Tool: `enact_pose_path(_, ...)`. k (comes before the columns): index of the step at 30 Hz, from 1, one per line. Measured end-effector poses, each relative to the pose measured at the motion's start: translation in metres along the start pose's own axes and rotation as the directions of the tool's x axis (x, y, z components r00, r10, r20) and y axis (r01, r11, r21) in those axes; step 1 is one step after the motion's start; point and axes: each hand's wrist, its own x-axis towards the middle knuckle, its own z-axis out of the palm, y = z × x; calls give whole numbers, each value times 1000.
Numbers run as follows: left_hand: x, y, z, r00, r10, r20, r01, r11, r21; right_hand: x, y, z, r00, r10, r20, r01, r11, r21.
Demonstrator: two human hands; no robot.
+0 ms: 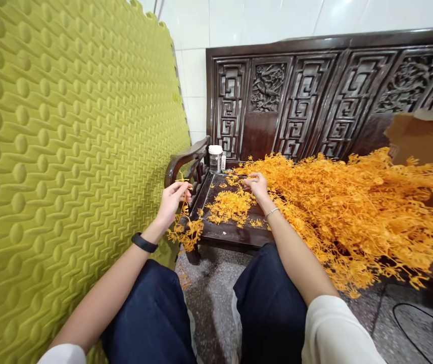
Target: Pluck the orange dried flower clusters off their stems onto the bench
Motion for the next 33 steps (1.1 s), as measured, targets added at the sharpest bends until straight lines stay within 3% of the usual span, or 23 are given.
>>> enact_pose_path(3, 1, -2, -6, 998, -48, 40, 49, 999, -11, -2, 11, 6, 995, -36, 92, 46, 993, -111)
enact_pose_path(8, -3, 1, -6, 964, -91, 251, 59, 990, 130, -8, 17, 25, 978, -10, 208, 56, 975, -216)
enact_pose_path(12, -6, 0, -3, 972, -47, 231, -20, 960, 281, -22, 3, 33, 903, 16, 429, 132, 941, -312)
enact_pose_path(14, -7, -1, -1, 977, -14, 213, -59, 941, 333, -37, -9, 38, 797, 64, 600, 149, 943, -299)
enact_pose_path(16, -7, -3, 1, 976, 6, 218, -89, 924, 372, -56, -22, 43, 610, 77, 789, 184, 954, -236)
enact_pose_path(18, -7, -4, 4, 974, 16, 226, -104, 917, 384, -77, -32, 50, 425, 46, 904, 282, 942, -181)
enact_pose_path(19, -7, -5, 6, 975, 24, 221, -109, 919, 380, -86, -35, 54, 376, 30, 926, 342, 924, -169)
enact_pose_path(20, -7, -5, 7, 978, 37, 208, -113, 923, 369, -94, -38, 57, 362, 14, 932, 396, 903, -168)
enact_pose_path(21, -6, -4, 8, 981, 51, 188, -115, 929, 350, -100, -40, 59, 374, -3, 928, 436, 883, -173)
enact_pose_path(23, -6, -3, 10, 988, 71, 133, -107, 953, 282, -108, -42, 62, 442, -44, 896, 447, 877, -178)
enact_pose_path(30, -1, 3, 5, 997, 23, -74, -30, 996, -83, -106, -54, 55, 722, -130, 679, 205, 978, -31)
enact_pose_path(33, 1, 0, 3, 996, -51, -75, 35, 978, -204, -108, -59, 55, 766, -197, 612, 224, 974, 33)
